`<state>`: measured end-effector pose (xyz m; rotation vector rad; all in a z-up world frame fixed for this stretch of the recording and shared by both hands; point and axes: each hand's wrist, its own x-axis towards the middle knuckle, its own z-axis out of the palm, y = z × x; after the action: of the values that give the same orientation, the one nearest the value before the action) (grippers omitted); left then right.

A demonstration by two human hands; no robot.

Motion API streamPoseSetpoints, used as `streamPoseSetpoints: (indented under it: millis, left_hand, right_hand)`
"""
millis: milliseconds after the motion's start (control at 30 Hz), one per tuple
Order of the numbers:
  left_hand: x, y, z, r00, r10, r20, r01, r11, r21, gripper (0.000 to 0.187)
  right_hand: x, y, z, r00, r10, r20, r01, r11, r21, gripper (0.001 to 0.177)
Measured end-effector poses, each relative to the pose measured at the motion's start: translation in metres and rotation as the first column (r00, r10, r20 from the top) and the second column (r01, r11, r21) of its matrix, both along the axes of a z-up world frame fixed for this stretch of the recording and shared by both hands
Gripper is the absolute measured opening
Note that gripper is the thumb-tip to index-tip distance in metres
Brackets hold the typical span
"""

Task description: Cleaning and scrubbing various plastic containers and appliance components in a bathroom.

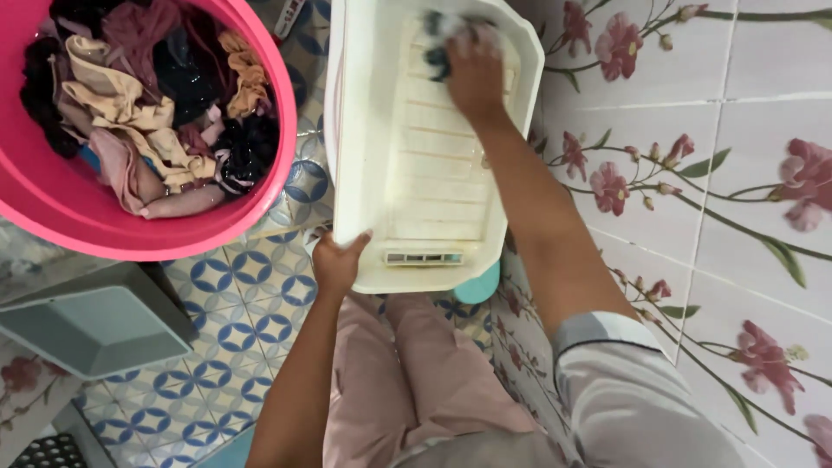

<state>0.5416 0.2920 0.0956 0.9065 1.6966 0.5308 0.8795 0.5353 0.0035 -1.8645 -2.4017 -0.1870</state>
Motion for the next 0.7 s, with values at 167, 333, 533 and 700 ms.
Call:
streamPoseSetpoints:
  millis: [167,333,533,700]
  left_hand:
    - [0.020,0.001,0.000,0.999,0.051,-0.004,-0.051,0.999,-0.010,0.046]
    - [0.037,0.000,0.006,0.986,-0.131,-0.100,0.132,0.991,0.011,0.052]
    - [0.039,-0.011,0.012,0.994,-0.108,-0.031,0.108,0.994,0.005,0.056]
    - [0.030,-0.011,-0.003,0.987,-0.081,-0.140,0.082,0.997,0.003,0.048]
  right_hand:
    - [0.059,-0.040,0.016,0.965,-0.241,0.103,0.247,0.968,-0.048,0.050]
    - [0.035,-0.038,0.009,0.781,-0.580,-0.232,0.592,0.806,-0.020,0.056]
    - [-0.090,-0.020,-0.008,0.875,-0.270,-0.403,0.265,0.962,-0.068,0.046]
    - [-0.040,-0.013,0.008,0.972,-0.175,-0.158,0.148,0.974,-0.172,0.042]
